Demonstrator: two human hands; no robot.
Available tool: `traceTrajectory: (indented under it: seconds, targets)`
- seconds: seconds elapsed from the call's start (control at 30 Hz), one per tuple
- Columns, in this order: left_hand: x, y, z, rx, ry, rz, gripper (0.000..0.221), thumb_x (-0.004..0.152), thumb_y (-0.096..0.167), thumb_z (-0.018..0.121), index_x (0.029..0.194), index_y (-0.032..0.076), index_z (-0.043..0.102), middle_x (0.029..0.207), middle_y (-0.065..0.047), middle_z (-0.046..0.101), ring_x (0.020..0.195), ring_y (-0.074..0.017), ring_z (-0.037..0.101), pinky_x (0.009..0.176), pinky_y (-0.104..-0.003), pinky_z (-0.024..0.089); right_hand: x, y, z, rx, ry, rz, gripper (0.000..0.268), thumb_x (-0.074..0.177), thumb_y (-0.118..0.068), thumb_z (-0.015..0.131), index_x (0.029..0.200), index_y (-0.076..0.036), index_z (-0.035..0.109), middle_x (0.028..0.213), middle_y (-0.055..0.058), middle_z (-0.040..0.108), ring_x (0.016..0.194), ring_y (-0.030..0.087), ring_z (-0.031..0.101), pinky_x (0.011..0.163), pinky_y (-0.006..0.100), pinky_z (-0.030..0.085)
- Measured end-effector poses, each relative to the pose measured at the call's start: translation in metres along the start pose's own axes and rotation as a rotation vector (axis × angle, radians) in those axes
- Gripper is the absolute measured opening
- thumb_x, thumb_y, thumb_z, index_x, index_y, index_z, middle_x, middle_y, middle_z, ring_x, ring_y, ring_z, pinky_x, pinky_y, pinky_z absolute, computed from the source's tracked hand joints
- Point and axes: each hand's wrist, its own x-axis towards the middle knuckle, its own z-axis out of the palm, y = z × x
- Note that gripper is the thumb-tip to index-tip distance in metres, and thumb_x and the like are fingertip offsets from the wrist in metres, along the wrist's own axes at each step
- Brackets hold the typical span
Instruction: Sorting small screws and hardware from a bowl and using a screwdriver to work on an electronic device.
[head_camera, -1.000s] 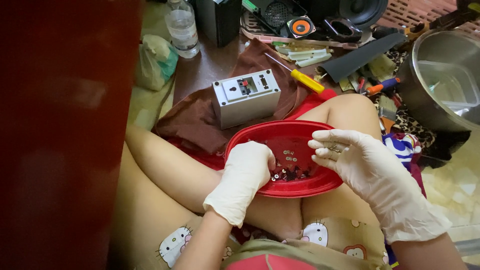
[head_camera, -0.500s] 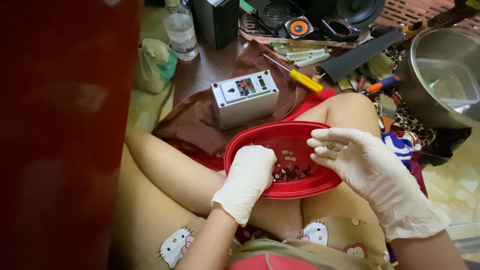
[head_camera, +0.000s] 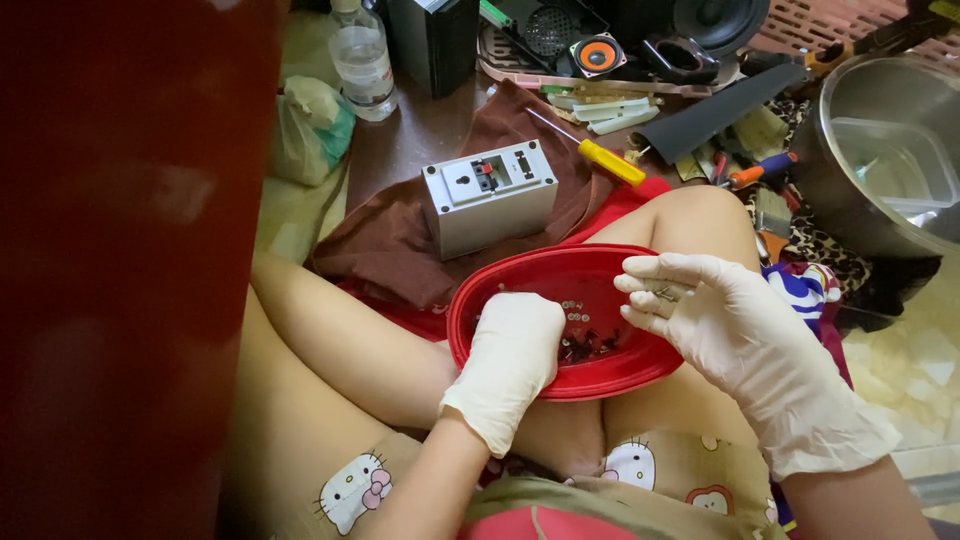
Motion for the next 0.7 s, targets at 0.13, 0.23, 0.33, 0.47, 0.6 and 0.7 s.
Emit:
traceTrajectory:
  seconds: [0.13,0.23,0.33,0.47,0.6,0.7]
  targets:
    - [-0.001,-0.004,-0.005,-0.014,-0.016,-0.021,0.010,0.060,0.015,0.062,0.066,0.011,0.068,0.070,-0.011,0.064,0.064,-0.0328,0.059,0.063,-0.037,0.048,0.002,0.002,-0.001,-0.007,0.002,-0.004,0.024,0.081,-0.009,0.044,0.094,0.009,0.053,0.094,0.021,0.057,0.079,0.025,0.053,0.077,0.037,0.045]
    - [-0.002,-0.007,-0.009,-0.026,-0.032,-0.036,0.010,0.061,0.015,0.061,0.066,0.011,0.068,0.070,-0.011,0.064,0.065,-0.0327,0.059,0.063,-0.037,0.048,0.003,0.001,-0.004,-0.011,0.019,-0.009,0.024,0.081,-0.009,0.044,0.094,0.008,0.053,0.094,0.020,0.057,0.080,0.025,0.053,0.077,0.036,0.045]
    - [-0.002,-0.009,-0.016,-0.038,-0.048,-0.053,0.010,0.062,0.015,0.059,0.066,0.011,0.068,0.071,-0.011,0.064,0.065,-0.0326,0.059,0.063,-0.037,0.048,0.005,0.002,-0.008,-0.005,-0.010,0.005,0.024,0.081,-0.009,0.044,0.095,0.008,0.054,0.095,0.019,0.058,0.080,0.024,0.054,0.076,0.036,0.045]
    - [-0.008,-0.004,-0.035,-0.795,0.048,-0.225,0.018,0.061,0.017,0.062,0.071,0.007,0.071,0.063,-0.003,0.067,0.055,-0.0145,0.056,0.059,-0.022,0.048,0.001,0.001,0.004,-0.030,0.013,0.017,0.021,0.081,-0.007,0.045,0.092,0.007,0.055,0.094,0.018,0.058,0.078,0.022,0.053,0.077,0.035,0.044]
    - [-0.003,-0.006,-0.027,-1.631,-0.027,-0.389,0.014,0.064,0.016,0.069,0.069,0.003,0.070,0.053,-0.001,0.043,0.055,-0.0119,0.038,0.057,-0.024,0.029,-0.009,0.003,0.023,-0.146,0.053,-0.019,0.018,0.081,-0.005,0.049,0.090,0.008,0.056,0.088,0.017,0.057,0.071,0.016,0.044,0.072,0.029,0.038]
    - [0.011,-0.015,0.000,-2.231,-0.408,-0.370,0.006,0.075,0.007,0.064,0.078,0.004,0.060,0.049,0.008,0.036,0.039,0.0000,0.029,0.034,-0.012,0.022,-0.013,0.006,0.026,-0.184,0.006,-0.051,0.024,0.083,-0.007,0.051,0.098,0.010,0.060,0.082,0.015,0.054,0.069,0.015,0.044,0.067,0.025,0.036]
